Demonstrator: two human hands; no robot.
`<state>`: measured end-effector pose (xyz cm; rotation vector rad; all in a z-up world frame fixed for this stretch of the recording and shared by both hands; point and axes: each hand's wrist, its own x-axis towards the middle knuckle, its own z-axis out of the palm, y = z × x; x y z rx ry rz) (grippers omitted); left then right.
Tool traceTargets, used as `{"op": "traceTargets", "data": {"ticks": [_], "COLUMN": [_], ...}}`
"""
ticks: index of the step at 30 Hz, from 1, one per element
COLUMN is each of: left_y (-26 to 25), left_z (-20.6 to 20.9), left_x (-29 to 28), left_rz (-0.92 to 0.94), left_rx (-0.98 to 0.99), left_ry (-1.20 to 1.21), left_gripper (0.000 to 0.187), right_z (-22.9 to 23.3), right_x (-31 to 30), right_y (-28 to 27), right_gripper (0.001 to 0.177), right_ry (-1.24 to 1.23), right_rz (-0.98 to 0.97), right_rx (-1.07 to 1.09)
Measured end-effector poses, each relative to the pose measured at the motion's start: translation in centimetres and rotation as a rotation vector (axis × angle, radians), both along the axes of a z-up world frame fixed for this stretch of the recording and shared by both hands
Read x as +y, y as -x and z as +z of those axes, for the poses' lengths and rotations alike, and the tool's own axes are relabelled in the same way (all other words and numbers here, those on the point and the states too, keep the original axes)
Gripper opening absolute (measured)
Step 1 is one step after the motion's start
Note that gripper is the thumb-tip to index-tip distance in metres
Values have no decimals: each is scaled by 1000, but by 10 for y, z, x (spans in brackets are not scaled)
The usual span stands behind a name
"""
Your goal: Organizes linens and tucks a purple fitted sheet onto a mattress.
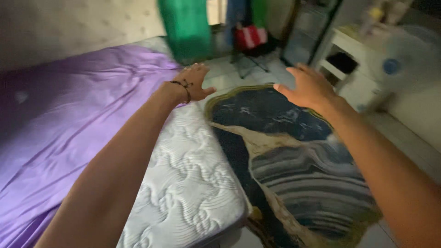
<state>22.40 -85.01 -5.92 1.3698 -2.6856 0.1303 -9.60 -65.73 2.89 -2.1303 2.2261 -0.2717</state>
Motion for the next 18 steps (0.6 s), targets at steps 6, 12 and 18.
{"op": "traceTargets", "data": {"ticks": [6,12,18], "left_y": [113,188,293], "left_z": [3,37,-29], "left_x": [-9,55,-78], "left_rz": [-156,-85,-442], "left_rx": [-77,283,31], "left_ry": [-45,-127,33], "left_gripper": [85,68,82], "right_z": [9,-21,-14], "right_x": [30,20,23], "right_y": [62,135,166], "right_gripper": [73,77,74], "right_ry": [23,38,27], "right_rz": [-126,-218,-249], "right_rx": [9,37,-13]}}
